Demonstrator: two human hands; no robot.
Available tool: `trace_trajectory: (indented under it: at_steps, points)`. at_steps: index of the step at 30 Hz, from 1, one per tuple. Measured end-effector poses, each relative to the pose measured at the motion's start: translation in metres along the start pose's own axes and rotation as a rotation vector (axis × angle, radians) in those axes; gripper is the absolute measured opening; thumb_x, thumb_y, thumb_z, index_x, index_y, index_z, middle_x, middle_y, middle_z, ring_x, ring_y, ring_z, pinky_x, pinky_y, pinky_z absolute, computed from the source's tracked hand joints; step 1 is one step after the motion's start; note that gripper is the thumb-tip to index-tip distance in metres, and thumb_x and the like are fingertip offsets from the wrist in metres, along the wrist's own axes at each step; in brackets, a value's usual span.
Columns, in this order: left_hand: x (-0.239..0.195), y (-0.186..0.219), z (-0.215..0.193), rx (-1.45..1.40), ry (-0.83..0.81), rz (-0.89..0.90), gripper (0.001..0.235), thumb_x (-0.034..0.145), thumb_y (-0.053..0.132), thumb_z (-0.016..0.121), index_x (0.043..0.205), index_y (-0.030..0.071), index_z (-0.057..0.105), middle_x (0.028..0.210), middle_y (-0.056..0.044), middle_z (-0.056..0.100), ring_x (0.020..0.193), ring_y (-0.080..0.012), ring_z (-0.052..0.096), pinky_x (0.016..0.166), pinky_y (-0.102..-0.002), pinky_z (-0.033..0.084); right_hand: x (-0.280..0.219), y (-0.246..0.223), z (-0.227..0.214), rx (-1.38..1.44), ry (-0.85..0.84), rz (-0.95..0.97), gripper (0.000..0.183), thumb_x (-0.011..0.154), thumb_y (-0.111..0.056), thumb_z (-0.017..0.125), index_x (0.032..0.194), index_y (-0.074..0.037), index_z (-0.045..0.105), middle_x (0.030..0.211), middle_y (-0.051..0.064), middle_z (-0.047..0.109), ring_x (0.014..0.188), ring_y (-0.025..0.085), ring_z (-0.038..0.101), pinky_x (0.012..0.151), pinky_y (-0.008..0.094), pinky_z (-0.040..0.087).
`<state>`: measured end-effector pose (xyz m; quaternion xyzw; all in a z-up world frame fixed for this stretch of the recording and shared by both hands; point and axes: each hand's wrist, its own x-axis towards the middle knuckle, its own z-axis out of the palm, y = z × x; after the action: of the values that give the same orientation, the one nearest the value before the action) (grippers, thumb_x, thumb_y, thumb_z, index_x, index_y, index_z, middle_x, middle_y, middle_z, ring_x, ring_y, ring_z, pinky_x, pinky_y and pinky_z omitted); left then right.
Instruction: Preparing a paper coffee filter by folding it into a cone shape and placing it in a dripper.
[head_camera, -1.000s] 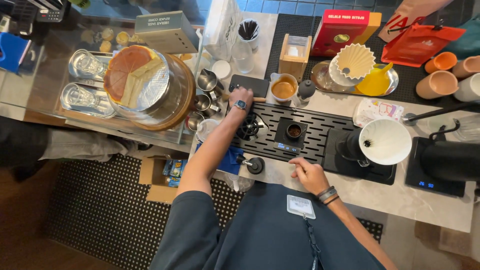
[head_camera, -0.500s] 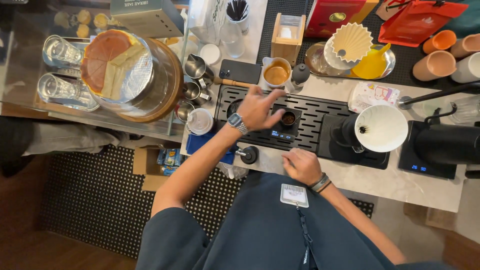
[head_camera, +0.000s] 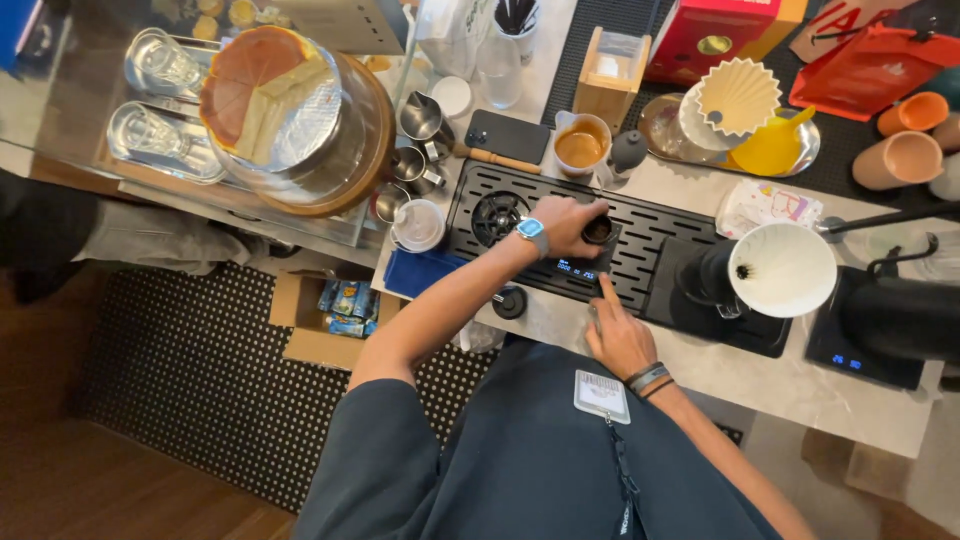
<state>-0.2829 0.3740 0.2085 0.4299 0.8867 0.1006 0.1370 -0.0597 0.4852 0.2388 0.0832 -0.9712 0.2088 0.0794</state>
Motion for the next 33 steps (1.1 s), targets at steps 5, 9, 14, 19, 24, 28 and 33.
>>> trace_trajectory:
  at_steps: [5,9,14,19,24,28,33]
  points:
    - [-0.049,0.013,-0.122,-0.089,0.513,0.157,0.070,0.064,0.058,0.077,0.120,0.023,0.051,0.076,-0.008,0.070,0.071,-0.0300,0.071,0.065,-0.040,0.055,-0.002,0.008,0.006,-0.050,0.071,0.016,0.028,0.082,-0.017,0.054,0.109,-0.009,0.050,0.158,0.014,0.029,0.072,0.031,0.065,0.050,0.036,0.053]
    - [-0.098,0.028,-0.209,-0.052,0.841,0.244,0.059,0.062,0.053,0.082,0.107,0.022,0.058,0.067,0.001,0.066,0.062,-0.0162,0.068,0.062,-0.025,0.051,-0.001,0.010,0.010,-0.038,-0.024,0.044,0.034,0.081,-0.023,0.052,0.113,-0.013,0.044,0.159,0.010,0.026,0.071,0.029,0.065,0.049,0.034,0.053]
    - [-0.153,0.048,-0.254,-0.052,0.792,0.269,0.053,0.064,0.053,0.082,0.100,0.017,0.064,0.066,0.001,0.066,0.061,-0.0156,0.068,0.061,-0.024,0.051,-0.005,0.009,0.018,-0.068,-0.150,0.052,0.035,0.081,-0.025,0.050,0.114,-0.012,0.046,0.161,0.008,0.021,0.066,0.028,0.064,0.050,0.036,0.054]
    - [-0.174,0.065,-0.249,-0.135,0.724,0.334,0.050,0.069,0.052,0.079,0.093,0.010,0.064,0.064,-0.004,0.067,0.057,-0.0184,0.067,0.056,-0.027,0.051,-0.002,0.005,0.011,-0.038,-0.349,0.143,0.036,0.078,-0.023,0.049,0.111,-0.008,0.045,0.162,0.007,0.012,0.064,0.037,0.065,0.059,0.049,0.059]
    - [-0.173,0.071,-0.227,-0.126,0.751,0.366,0.052,0.067,0.053,0.079,0.089,0.009,0.065,0.060,-0.005,0.062,0.053,-0.0195,0.065,0.054,-0.028,0.050,-0.024,0.035,0.069,0.121,0.240,-0.170,0.006,0.082,-0.034,0.060,0.084,-0.028,0.061,0.071,-0.010,0.048,0.054,0.017,0.059,0.055,0.030,0.051]
    - [-0.171,0.075,-0.234,-0.155,0.753,0.391,0.050,0.065,0.051,0.079,0.088,0.008,0.066,0.058,-0.005,0.061,0.050,-0.0196,0.063,0.054,-0.029,0.049,-0.026,0.029,0.060,0.341,0.347,-0.237,0.005,0.076,-0.029,0.066,0.080,-0.026,0.065,0.059,-0.012,0.049,0.045,0.015,0.055,0.048,0.027,0.049]
    - [-0.163,0.076,-0.234,-0.171,0.740,0.415,0.054,0.066,0.057,0.075,0.087,0.008,0.066,0.059,-0.005,0.064,0.051,-0.0177,0.065,0.054,-0.027,0.050,-0.021,0.031,0.051,0.272,0.464,-0.278,0.004,0.079,-0.021,0.067,0.079,-0.017,0.066,0.060,0.000,0.049,0.049,0.021,0.055,0.049,0.032,0.049]
